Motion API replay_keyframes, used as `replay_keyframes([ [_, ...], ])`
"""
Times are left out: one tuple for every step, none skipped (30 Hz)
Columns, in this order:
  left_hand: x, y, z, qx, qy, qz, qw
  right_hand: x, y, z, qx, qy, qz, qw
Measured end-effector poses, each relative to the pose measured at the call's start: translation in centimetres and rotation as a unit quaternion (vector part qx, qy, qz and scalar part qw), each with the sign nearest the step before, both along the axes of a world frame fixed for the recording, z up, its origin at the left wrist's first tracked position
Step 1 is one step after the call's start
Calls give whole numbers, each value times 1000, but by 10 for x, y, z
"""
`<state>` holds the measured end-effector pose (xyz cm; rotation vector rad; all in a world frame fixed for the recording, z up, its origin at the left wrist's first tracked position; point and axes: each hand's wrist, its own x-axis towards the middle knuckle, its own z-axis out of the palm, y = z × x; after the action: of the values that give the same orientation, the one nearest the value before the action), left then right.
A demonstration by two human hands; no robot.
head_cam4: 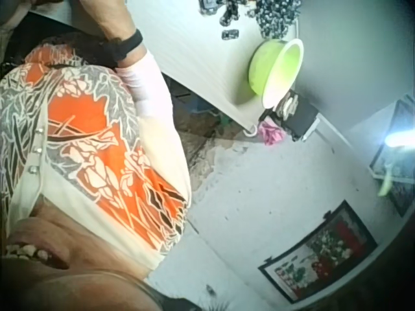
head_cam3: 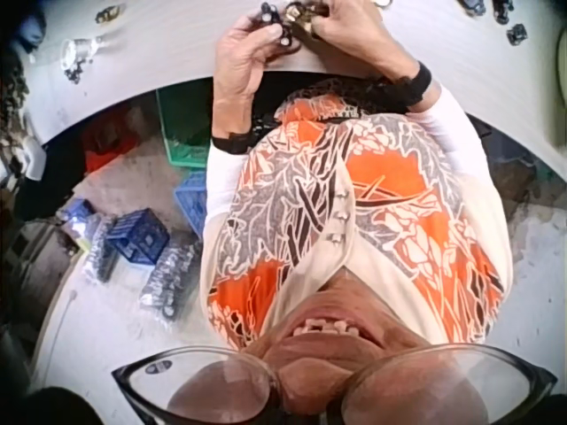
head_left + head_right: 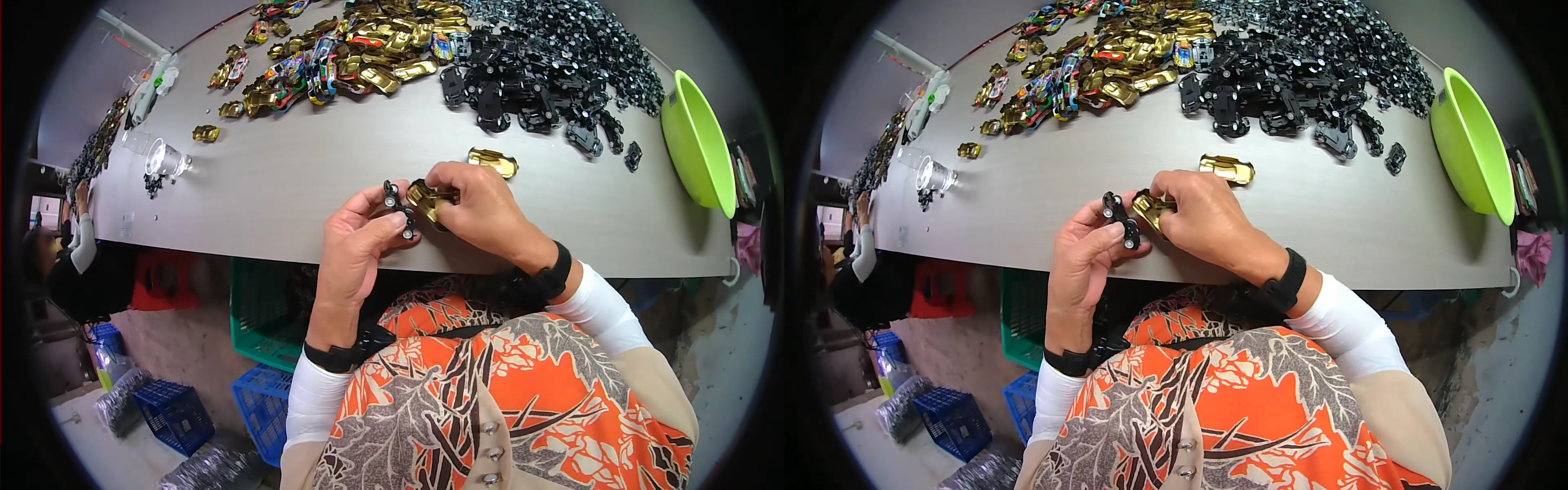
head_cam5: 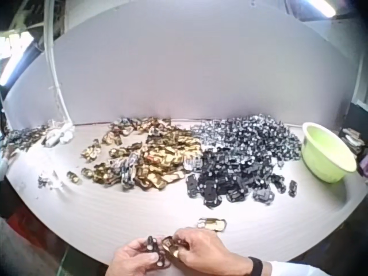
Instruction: The person assembles small toy cars by hand at a workbench. They pick up black chassis and gold car bodies from piles on the table, fit the bodies onto the chassis, and place the completed units back on the table. The process is repeated continuously throughout the clip.
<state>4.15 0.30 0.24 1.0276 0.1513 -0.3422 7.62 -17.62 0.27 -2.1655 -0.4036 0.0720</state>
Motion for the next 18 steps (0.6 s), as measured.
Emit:
replay_keyframes([
  [-1, -2, 2, 0, 1, -16, 1000, 0, -4, 2, -18, -11, 22, 1000],
  [-1, -2, -1, 17, -26, -34, 999, 1, -9, 4, -36, -22, 43, 998],
  [-2, -4, 0, 42, -51, -54, 996, 1, -12, 6, -54, -33, 65, 996],
  [-3, -7, 2, 68, -76, -73, 992, 0, -15, 11, -24, 3, 70, 997],
  [-4, -9, 4, 93, -102, -92, 986, 0, -17, 17, 6, 40, 76, 996],
  [-2, -10, 6, 99, -81, -95, 987, 0, -20, 20, 37, 75, 80, 993],
  [0, -11, 6, 52, -57, -81, 994, 1, -26, 14, 124, 82, 65, 987],
  [2, -13, 5, 4, -32, -65, 997, -1, -31, 18, 246, 151, 14, 957],
  [4, -13, 4, -41, -9, -48, 998, -1, -34, 22, 364, 215, -34, 906],
  [6, -12, 2, -49, -9, -48, 998, -2, -35, 19, 385, 160, -37, 908],
  [7, -14, 4, -71, -1, -40, 997, -6, -34, 12, 406, 104, -40, 907],
  [7, -19, 8, -94, 7, -33, 995, -10, -35, 7, 423, 49, -43, 904],
  [7, -23, 10, -116, 16, -26, 993, -17, -35, 6, 418, 62, -36, 905],
  [7, -26, 8, -129, 16, -32, 991, -22, -31, 3, 354, -14, -28, 935],
  [5, -29, 8, -120, 14, -38, 992, -25, -26, 0, 285, -88, -22, 954],
  [4, -32, 8, -111, 13, -45, 993, -26, -22, 2, 247, -130, -29, 960],
  [4, -35, 8, -103, 11, -51, 993, -25, -23, 2, 256, -112, -43, 959],
  [4, -35, 4, -122, 18, -44, 991, -25, -22, 1, 266, -93, -57, 958],
])
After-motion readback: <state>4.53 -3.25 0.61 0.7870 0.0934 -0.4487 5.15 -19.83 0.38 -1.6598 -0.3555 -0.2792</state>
